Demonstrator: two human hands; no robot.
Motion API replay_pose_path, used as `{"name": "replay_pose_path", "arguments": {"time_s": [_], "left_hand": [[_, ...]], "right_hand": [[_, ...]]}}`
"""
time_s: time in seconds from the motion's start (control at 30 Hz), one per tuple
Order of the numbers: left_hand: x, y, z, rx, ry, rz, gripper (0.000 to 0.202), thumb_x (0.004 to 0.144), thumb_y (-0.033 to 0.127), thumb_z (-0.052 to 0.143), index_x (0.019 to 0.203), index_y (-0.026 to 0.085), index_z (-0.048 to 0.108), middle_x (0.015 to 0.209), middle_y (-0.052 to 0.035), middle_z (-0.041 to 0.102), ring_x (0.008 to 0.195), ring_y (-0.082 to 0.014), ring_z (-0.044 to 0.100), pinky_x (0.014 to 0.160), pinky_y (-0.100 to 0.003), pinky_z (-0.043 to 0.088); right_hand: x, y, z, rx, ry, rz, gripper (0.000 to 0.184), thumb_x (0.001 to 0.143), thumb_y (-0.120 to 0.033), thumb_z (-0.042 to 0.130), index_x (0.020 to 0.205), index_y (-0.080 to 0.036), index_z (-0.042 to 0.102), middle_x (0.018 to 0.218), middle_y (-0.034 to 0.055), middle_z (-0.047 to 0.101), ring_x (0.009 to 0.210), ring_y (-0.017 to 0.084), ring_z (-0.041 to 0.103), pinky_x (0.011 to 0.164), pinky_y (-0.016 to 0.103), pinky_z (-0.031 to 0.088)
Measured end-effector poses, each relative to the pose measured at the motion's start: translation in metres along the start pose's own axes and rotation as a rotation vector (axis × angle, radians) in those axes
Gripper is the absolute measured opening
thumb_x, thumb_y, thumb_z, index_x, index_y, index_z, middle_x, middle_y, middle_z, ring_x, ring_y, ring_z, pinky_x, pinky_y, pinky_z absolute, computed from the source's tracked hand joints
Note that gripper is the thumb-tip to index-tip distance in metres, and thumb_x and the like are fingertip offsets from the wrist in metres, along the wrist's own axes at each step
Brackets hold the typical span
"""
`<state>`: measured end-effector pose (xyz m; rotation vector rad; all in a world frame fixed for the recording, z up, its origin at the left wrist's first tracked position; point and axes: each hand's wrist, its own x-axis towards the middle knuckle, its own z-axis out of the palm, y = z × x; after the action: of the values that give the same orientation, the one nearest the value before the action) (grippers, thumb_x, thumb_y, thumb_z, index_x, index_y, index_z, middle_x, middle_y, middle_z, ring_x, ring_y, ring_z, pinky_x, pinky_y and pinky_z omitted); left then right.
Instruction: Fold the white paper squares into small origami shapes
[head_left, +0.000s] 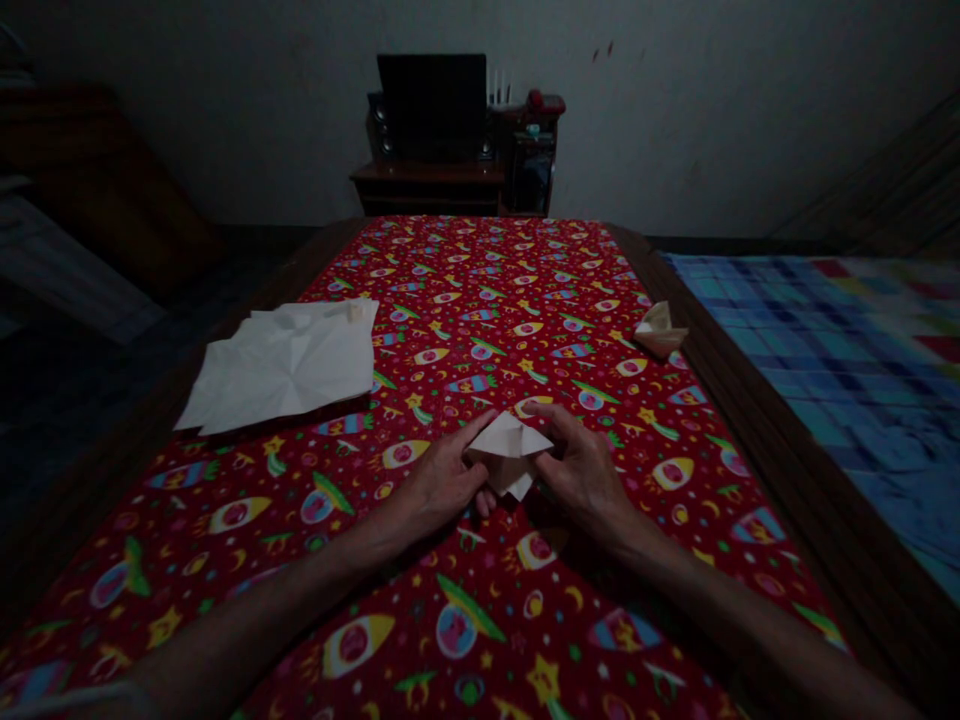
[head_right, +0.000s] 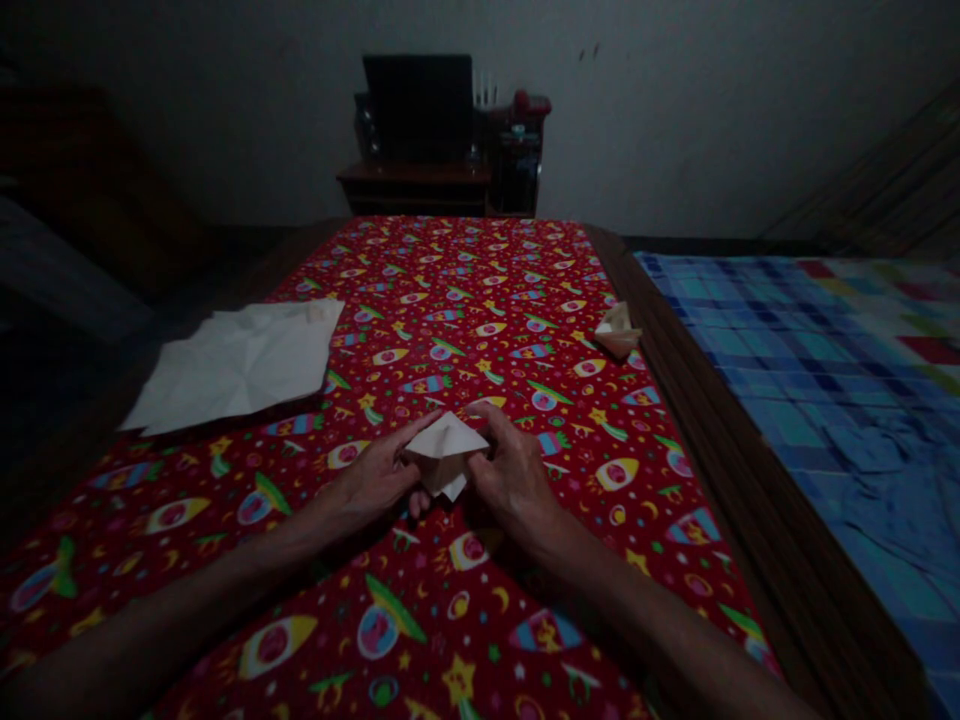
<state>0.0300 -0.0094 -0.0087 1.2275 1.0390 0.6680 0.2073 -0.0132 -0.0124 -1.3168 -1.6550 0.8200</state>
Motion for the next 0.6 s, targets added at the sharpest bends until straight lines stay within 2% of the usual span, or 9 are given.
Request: {"name": "replay_pose_path", "arguments": {"time_s": [0.13,0.3,0.4,0.5,0.6], "left_hand": [[-0.002,0.002,0.000,-0.013,-0.005,0.011,0.077,0.076,0.011,0.049,0.146,0.012,0.017,0.055,0.0015,0.064,0.045,-0.0133,0.062,0.043,-0.020,0.051],[-0.001,-0.004,0.001,0.005,-0.019,0.064,0.074,0.075,0.010,0.049,0.144,0.017,0.025,0.071,-0.0007,0.067,0.048,-0.0116,0.062,0.046,-0.021,0.052],[0.001,-0.008,0.001,0.007,-0.016,0.089,0.076,0.073,0.010,0.048,0.144,0.022,0.025,0.091,-0.0042,0.068,0.050,-0.0102,0.062,0.047,-0.022,0.054],[0.003,-0.008,-0.002,0.107,0.062,0.132,0.075,0.071,0.010,0.047,0.143,0.022,0.028,0.106,-0.0069,0.065,0.052,-0.0103,0.062,0.048,-0.023,0.054],[0.004,-0.004,-0.007,0.355,0.209,0.279,0.075,0.068,0.009,0.048,0.141,0.019,0.032,0.094,-0.0039,0.066,0.064,-0.0120,0.063,0.056,-0.022,0.053]], "right_hand": [[-0.001,-0.003,0.001,0.003,-0.016,0.001,0.048,0.066,-0.008,0.047,0.112,-0.020,0.057,0.081,0.0011,0.068,0.066,0.014,0.062,0.055,0.021,0.046],[-0.001,-0.011,0.001,0.015,-0.060,0.006,0.049,0.063,-0.006,0.043,0.108,-0.019,0.058,0.080,0.0014,0.068,0.062,0.013,0.062,0.049,0.019,0.043],[-0.001,-0.010,0.002,0.010,-0.048,0.004,0.048,0.065,-0.008,0.044,0.110,-0.018,0.057,0.081,0.0016,0.068,0.066,0.014,0.062,0.052,0.020,0.045],[-0.001,-0.003,0.003,-0.055,-0.031,0.019,0.048,0.071,-0.014,0.049,0.119,-0.019,0.053,0.075,0.0003,0.066,0.061,0.013,0.060,0.053,0.022,0.045],[-0.001,0.006,0.003,-0.107,-0.033,0.018,0.047,0.075,-0.018,0.052,0.122,-0.018,0.051,0.075,0.0012,0.066,0.063,0.015,0.060,0.056,0.024,0.046]]}}
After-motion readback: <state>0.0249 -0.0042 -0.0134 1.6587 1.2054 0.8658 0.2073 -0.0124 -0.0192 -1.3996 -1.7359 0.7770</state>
